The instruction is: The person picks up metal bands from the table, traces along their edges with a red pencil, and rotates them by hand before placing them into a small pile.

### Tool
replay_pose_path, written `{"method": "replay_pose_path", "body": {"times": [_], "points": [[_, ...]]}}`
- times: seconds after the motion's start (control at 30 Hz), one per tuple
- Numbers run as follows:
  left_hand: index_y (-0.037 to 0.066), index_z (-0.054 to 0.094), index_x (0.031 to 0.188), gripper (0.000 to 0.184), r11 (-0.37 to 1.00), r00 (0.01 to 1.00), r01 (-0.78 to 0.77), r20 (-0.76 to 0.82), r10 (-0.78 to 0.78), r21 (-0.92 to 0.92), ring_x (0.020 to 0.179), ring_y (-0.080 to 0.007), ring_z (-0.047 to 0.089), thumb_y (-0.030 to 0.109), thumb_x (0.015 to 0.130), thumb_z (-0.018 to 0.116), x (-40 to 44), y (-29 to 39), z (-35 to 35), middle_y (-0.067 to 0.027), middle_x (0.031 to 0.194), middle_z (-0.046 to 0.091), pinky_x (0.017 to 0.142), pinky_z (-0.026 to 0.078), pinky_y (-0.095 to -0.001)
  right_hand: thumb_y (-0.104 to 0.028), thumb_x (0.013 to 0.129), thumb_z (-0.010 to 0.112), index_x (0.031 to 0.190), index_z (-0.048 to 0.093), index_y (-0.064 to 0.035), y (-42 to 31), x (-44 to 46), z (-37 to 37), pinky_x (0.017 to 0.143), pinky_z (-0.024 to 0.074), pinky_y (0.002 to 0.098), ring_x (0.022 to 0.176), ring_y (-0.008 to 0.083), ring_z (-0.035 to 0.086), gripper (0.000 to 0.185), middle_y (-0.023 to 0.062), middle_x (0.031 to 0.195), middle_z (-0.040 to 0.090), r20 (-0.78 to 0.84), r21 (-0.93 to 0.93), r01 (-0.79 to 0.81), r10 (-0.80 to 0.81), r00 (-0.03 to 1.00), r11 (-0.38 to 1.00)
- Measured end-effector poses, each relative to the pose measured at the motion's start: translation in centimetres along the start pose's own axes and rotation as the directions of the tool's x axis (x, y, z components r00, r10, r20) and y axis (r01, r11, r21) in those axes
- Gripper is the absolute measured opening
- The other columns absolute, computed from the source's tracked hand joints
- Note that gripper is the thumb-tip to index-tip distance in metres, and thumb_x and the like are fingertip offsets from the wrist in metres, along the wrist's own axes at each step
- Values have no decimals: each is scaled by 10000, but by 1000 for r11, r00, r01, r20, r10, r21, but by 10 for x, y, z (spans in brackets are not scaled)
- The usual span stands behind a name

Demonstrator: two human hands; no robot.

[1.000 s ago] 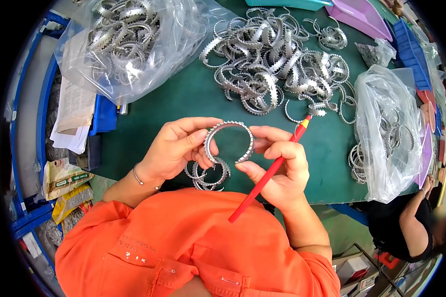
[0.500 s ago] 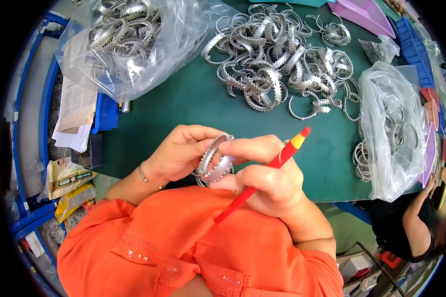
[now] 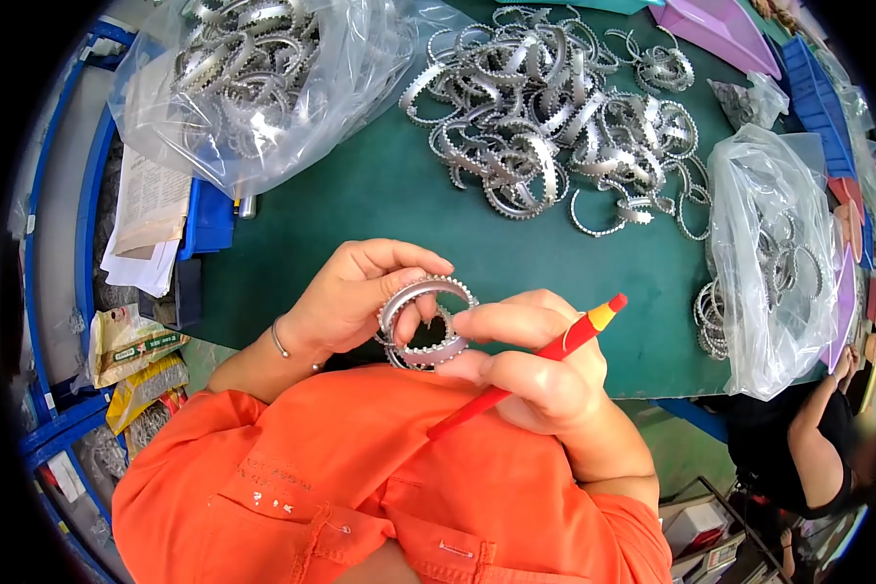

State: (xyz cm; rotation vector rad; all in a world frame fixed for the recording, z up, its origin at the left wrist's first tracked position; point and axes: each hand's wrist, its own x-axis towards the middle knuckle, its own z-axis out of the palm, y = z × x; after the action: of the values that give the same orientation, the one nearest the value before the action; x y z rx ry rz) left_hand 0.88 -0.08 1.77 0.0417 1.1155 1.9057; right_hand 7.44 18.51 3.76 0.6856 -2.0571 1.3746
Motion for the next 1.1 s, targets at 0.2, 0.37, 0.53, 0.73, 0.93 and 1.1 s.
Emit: {"method": "replay_pose_path", "body": {"times": [0.2, 0.37, 0.53, 0.73, 0.93, 1.1], "points": [[-42, 543, 1069, 236, 990, 992, -116, 57, 111, 87, 706, -132, 608, 55, 856, 521, 3, -7, -3, -112, 867, 621, 640, 511, -256, -91, 579, 798, 768, 449, -88, -5, 1, -2, 433, 420, 243, 519, 177, 536, 397, 114, 764, 586, -43, 20, -84, 85, 995, 996], [-41, 526, 1099, 271, 985, 983, -164, 87, 159, 46, 832, -172, 612, 50, 844, 542, 2, -9, -4, -118, 959, 607, 746, 513, -283, 6, 615, 772, 795, 409, -56, -2, -2, 2, 447, 431, 193, 555, 79, 531, 410, 118, 787, 547, -121, 181, -232, 256, 959, 956], [-47, 522, 1101, 258, 992, 989, -123, 93, 119, 40, 824, -185, 624, 43, 859, 521, 2, -9, -4, -126, 916, 617, 721, 523, -273, 25, 613, 767, 833, 391, -54, -1, -5, 2, 472, 435, 186, 550, 75, 519, 443, 122, 805, 541, -116, 228, -244, 275, 954, 943], [-48, 535, 1066, 232, 998, 987, -57, 146, 61, -35, 811, -203, 632, 50, 856, 527, 1, -7, -5, -142, 918, 617, 700, 536, -280, -264, 882, 516, 1088, 417, 16, -1, -8, 10, 573, 449, 243, 658, 143, 535, 362, 141, 866, 545, -174, 503, -336, 474, 863, 796], [-64, 532, 1052, 228, 994, 987, 13, 160, 5, -109, 797, -229, 638, 49, 853, 530, -2, -5, -5, -165, 903, 618, 697, 542, -293, -188, 901, 414, 1025, 500, 48, 0, -9, 2, 524, 404, 213, 595, 102, 483, 280, 109, 811, 538, -141, 421, -442, 539, 831, 792], [-64, 532, 1050, 220, 995, 981, -8, 193, 27, -96, 799, -233, 638, 36, 855, 518, -1, -6, -5, -170, 897, 620, 693, 543, -294, -93, 870, 447, 831, 475, 12, 2, -7, 7, 485, 353, 198, 538, 63, 425, 115, 91, 718, 540, 6, 598, -514, 639, 769, 614]]}}
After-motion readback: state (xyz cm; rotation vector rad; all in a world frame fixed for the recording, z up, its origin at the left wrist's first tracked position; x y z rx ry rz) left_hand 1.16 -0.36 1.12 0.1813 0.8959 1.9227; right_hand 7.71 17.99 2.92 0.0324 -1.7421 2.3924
